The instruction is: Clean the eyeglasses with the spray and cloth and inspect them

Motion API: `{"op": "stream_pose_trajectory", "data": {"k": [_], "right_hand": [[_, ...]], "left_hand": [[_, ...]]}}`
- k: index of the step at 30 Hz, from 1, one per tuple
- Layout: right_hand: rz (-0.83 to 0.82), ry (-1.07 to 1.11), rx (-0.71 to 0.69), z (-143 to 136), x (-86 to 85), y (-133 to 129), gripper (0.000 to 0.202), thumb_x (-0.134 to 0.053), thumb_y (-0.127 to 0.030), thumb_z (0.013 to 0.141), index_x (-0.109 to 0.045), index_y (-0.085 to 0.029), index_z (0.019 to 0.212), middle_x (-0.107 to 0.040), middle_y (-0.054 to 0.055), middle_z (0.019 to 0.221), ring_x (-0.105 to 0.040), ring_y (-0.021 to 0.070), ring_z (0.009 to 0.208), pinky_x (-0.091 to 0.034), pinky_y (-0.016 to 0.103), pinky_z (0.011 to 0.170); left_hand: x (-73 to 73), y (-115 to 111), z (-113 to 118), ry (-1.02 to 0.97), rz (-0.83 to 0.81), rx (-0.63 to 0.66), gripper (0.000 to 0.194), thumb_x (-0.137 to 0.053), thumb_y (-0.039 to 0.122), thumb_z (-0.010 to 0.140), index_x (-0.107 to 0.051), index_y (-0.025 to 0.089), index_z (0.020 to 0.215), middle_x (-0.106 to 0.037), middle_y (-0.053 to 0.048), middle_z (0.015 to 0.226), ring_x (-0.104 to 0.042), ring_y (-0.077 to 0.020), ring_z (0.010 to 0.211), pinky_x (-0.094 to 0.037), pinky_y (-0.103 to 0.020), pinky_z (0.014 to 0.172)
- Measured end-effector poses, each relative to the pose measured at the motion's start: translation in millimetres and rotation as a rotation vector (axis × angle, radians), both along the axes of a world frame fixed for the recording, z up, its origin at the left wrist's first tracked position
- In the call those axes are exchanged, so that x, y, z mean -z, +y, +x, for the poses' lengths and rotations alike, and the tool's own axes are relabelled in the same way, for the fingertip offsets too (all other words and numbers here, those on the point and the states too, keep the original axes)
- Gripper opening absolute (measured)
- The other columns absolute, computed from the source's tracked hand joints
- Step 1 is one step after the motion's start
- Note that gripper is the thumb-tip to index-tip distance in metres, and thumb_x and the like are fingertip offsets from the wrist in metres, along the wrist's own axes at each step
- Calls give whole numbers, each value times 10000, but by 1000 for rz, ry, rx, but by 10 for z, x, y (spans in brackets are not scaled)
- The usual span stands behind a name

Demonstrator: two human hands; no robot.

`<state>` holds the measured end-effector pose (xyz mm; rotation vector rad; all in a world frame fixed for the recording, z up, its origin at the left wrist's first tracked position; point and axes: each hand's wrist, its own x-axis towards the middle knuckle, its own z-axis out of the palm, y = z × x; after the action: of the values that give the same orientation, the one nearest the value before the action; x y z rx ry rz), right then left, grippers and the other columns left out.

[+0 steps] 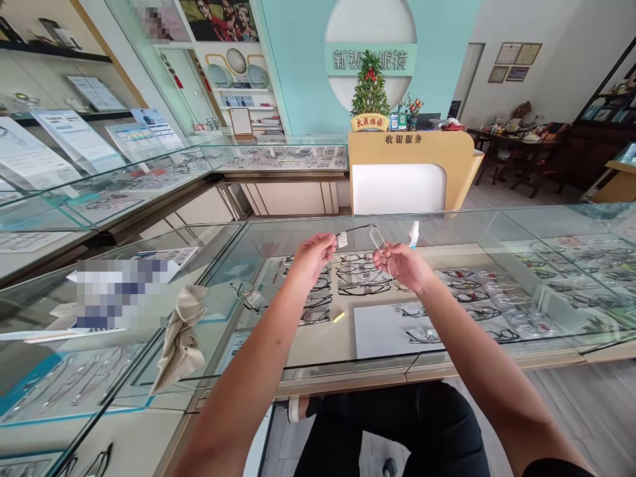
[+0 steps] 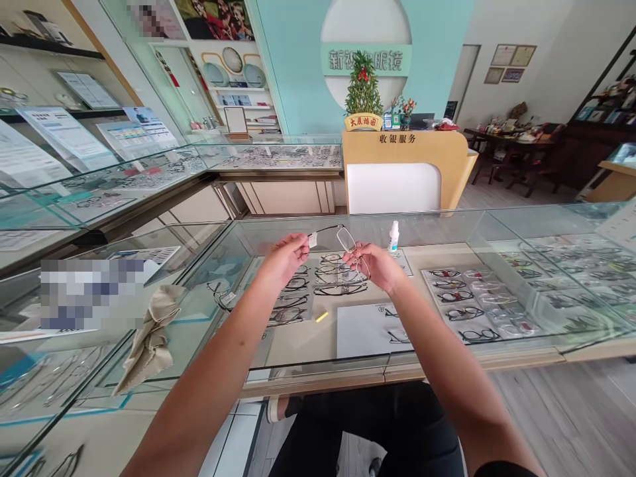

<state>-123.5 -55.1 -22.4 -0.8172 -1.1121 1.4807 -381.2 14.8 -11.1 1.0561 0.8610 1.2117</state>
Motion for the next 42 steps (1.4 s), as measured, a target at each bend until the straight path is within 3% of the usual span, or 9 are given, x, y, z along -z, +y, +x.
{"op": "stream_pose_trajectory", "data": {"k": [5, 10, 19, 23, 28, 32, 35, 38, 42], "right_hand": [[77, 199, 26, 14, -22, -28, 303, -934, -458, 844, -689, -283, 809, -811, 32, 1019, -764, 207, 944, -669, 328, 846], [209, 359, 78, 269, -140, -65, 299, -1015, -482, 843, -776, -306, 881, -815, -12, 1041, -783, 175, 970, -685, 301, 866], [391, 316, 359, 914, -244, -76, 337, -981, -541, 822, -726, -324, 854, -811, -1, 1091, -771, 229, 1044, -666, 386, 925], [402, 215, 447, 1034, -215, 14, 412, -980, -593, 781, -685, -313, 848, -798, 20, 1114, -751, 243, 1069, -640, 380, 882], [388, 215, 530, 1098, -175, 97, 452, -985, -604, 749, -657, -312, 856, -794, 9, 1139, -736, 233, 1102, -607, 347, 839], [390, 192, 562, 1133, -144, 140, 447, -948, -614, 761, -629, -315, 849, -794, 24, 1160, -720, 250, 1166, -600, 358, 855], [367, 179, 587, 1140, -124, 170, 466, -941, -631, 748, -616, -312, 846, -789, 33, 1147, -703, 256, 1175, -582, 356, 834], [348, 160, 607, 1128, -114, 182, 468, -928, -645, 733, -622, -308, 842, -778, 41, 1142, -681, 258, 1188, -553, 346, 813], [344, 134, 640, 1100, -101, 174, 415, -923, -622, 743, -671, -307, 842, -773, 24, 1170, -669, 242, 1187, -518, 339, 839]], "left_hand": [[22, -92, 117, -16, -11, -109, 578, -970, 515, 680, -714, 244, 1123, -829, -79, 1165, -751, -203, 979, -516, -308, 804], [78, -181, 235, 135, 217, -301, 388, -819, 439, 824, -680, 263, 1141, -790, -55, 1163, -740, -232, 1084, -517, -342, 889], [115, -403, 486, 482, 574, -76, 178, -707, 420, 959, -707, 247, 1002, -791, -53, 1033, -737, -244, 1019, -502, -356, 866], [-60, -228, 929, 785, 517, 256, 155, -714, 373, 956, -722, 242, 1040, -810, -68, 1140, -742, -254, 1014, -534, -365, 878], [-241, 137, 1748, 1086, 434, 207, 604, -834, 341, 900, -597, 227, 1444, -702, -170, 1583, -634, -375, 1491, -487, -449, 1144], [-184, 328, 2253, 1119, 357, 213, 744, -912, 295, 814, -559, 234, 1466, -727, -198, 1561, -605, -455, 1537, -437, -531, 1215], [-77, 379, 2445, 1099, 319, 220, 544, -889, 199, 810, -627, 229, 1286, -802, -192, 1383, -669, -457, 1462, -431, -564, 1223], [-19, 394, 2473, 1010, 309, 207, 328, -813, 118, 856, -631, 231, 1104, -814, -187, 1288, -716, -436, 1394, -449, -584, 1210], [-83, 417, 2210, 785, 343, 183, 306, -764, 162, 962, -570, 234, 1188, -793, -178, 1337, -766, -341, 1294, -556, -511, 1122]]}}
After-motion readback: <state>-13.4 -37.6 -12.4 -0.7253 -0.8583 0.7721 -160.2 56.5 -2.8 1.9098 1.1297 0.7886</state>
